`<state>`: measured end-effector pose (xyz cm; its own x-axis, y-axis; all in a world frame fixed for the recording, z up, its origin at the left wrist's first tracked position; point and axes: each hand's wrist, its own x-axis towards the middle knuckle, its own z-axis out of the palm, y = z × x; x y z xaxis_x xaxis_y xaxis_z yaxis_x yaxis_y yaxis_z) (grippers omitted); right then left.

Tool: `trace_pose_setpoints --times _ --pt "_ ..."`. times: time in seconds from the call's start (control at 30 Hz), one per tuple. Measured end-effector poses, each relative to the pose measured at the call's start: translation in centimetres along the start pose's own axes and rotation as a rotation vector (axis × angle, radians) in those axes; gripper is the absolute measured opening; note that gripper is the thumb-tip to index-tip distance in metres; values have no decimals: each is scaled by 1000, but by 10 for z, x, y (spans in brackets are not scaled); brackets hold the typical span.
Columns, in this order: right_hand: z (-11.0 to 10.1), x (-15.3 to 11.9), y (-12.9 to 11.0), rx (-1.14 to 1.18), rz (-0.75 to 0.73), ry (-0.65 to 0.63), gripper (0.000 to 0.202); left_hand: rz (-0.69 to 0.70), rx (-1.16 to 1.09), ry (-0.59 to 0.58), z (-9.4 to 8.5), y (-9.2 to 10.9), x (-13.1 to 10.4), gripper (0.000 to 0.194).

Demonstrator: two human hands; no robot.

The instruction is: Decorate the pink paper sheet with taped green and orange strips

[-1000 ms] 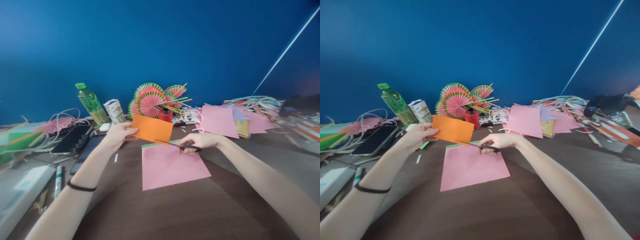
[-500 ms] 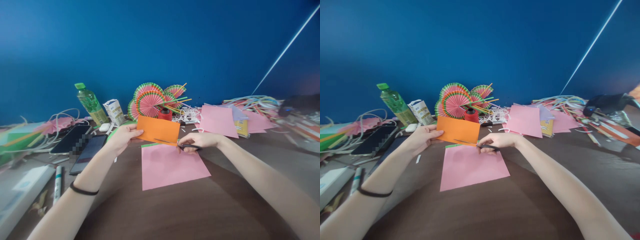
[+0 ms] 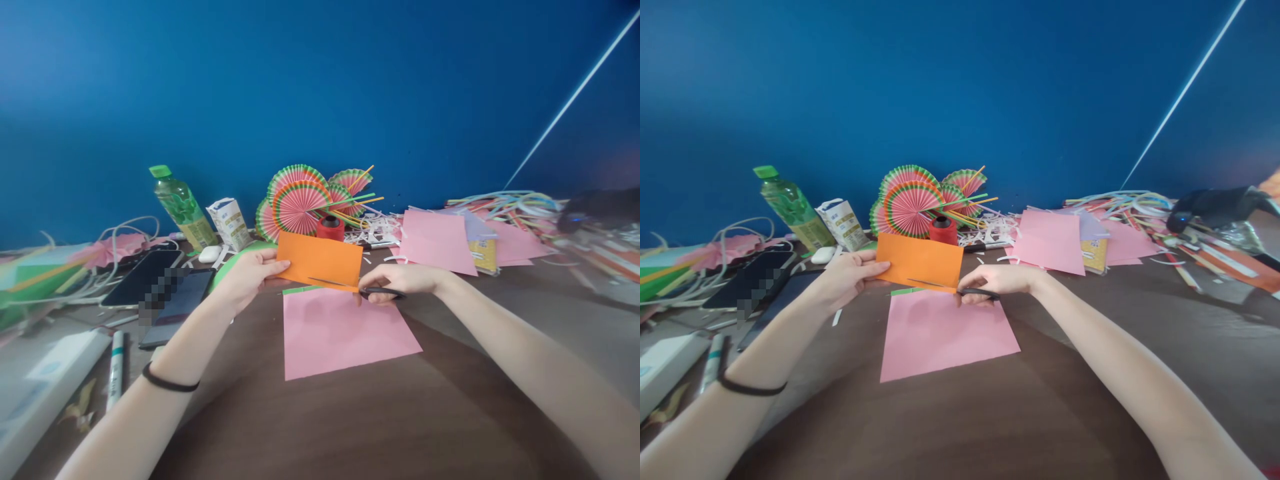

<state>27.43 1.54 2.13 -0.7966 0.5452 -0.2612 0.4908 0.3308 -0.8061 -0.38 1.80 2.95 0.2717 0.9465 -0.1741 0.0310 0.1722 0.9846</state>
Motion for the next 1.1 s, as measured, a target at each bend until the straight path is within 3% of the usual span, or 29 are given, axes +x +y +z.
trace_pose_setpoints --times 0.2,1.1 --pt "0 0 1 99 2 7 36 4 -5 6 0 0 0 28" --pt "-3 -3 1 93 42 85 35 4 46 18 -1 6 -4 32"
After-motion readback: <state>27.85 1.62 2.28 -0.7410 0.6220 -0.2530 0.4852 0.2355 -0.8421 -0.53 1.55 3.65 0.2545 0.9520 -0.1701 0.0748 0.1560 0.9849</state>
